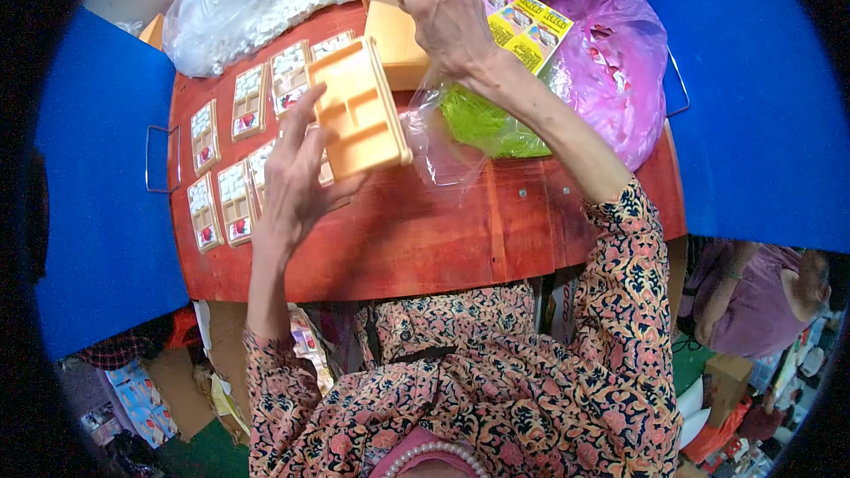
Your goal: Applying adhesive labels or seals to small plastic product containers.
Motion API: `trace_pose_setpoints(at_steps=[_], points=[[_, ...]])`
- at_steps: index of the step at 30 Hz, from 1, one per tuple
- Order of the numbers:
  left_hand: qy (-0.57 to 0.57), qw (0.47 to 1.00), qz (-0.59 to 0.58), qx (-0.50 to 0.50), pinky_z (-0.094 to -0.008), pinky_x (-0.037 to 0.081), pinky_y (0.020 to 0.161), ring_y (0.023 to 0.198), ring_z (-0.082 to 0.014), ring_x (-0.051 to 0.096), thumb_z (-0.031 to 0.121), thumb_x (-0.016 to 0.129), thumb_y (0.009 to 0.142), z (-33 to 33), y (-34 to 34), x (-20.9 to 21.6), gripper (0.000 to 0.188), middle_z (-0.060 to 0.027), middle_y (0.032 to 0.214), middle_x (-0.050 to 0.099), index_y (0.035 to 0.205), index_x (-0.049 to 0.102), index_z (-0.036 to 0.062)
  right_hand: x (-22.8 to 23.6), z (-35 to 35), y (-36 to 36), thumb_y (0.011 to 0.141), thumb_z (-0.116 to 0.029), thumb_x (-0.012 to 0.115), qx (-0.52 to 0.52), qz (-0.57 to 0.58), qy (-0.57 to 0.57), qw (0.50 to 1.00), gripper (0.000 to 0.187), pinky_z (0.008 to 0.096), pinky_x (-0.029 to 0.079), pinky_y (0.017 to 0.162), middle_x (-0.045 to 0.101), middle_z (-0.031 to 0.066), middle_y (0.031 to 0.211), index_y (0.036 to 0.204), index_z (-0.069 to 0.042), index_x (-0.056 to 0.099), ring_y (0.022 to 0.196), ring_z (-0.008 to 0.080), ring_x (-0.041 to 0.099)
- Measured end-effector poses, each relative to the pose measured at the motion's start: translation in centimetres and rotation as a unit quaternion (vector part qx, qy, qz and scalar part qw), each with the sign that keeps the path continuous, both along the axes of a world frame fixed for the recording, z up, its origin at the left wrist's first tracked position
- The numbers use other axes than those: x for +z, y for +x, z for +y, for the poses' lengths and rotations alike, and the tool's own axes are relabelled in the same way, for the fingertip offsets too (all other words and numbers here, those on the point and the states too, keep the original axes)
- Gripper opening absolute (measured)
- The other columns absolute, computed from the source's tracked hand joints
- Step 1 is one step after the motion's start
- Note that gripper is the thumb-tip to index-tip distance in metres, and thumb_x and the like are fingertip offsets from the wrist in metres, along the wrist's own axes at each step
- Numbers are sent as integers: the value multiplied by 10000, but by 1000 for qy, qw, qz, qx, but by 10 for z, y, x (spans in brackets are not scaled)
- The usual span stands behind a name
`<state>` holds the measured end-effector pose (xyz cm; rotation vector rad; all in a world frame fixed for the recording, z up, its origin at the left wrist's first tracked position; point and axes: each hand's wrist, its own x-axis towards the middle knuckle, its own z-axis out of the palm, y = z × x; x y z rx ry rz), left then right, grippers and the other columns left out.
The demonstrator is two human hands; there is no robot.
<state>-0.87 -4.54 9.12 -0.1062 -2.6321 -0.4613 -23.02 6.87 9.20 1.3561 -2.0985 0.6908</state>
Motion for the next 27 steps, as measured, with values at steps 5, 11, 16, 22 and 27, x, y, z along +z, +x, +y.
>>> trace_pose_setpoints(at_steps=[5, 11, 16, 22, 27], points=[[-90, 996, -7, -10, -392, 492, 784, 972, -367, 525, 111, 749, 591, -25, -49, 10, 397, -233, 1265, 360, 813, 464, -54, 9, -5, 1, 753, -29, 579, 37, -45, -65, 996, 104, 361, 459, 620, 572, 135, 782, 856, -22, 567, 708, 306, 580], [-62, 995, 28, -74, -408, 468, 792, 965, -406, 507, 99, 726, 648, -47, -107, -18, 365, -266, 1230, 374, 823, 437, -41, 3, 1, 7, 787, -51, 534, 11, 2, -11, 1000, 38, 372, 460, 585, 557, 117, 793, 823, -49, 546, 697, 301, 583], [30, 996, 64, -63, -413, 463, 800, 956, -421, 508, 65, 724, 654, -39, -121, -34, 381, -282, 1198, 406, 901, 458, -52, -11, 0, 10, 731, -37, 525, -9, 56, 106, 993, 104, 356, 487, 530, 519, 96, 809, 832, -46, 504, 679, 274, 594], [167, 980, 111, 6, -397, 453, 814, 968, -380, 517, 56, 759, 610, -33, -119, -44, 532, -237, 1103, 470, 1051, 481, -51, -20, -8, 16, 693, -13, 555, 7, 102, 152, 983, 137, 312, 503, 526, 528, 85, 833, 817, -39, 502, 717, 223, 606], [173, 978, 111, 14, -382, 427, 887, 1052, -353, 495, 61, 751, 632, -31, -125, -47, 612, -228, 1119, 476, 1147, 442, -58, -20, -6, 12, 698, -33, 560, 0, 92, 163, 982, 140, 320, 498, 539, 524, 90, 821, 829, -31, 510, 709, 230, 596]])
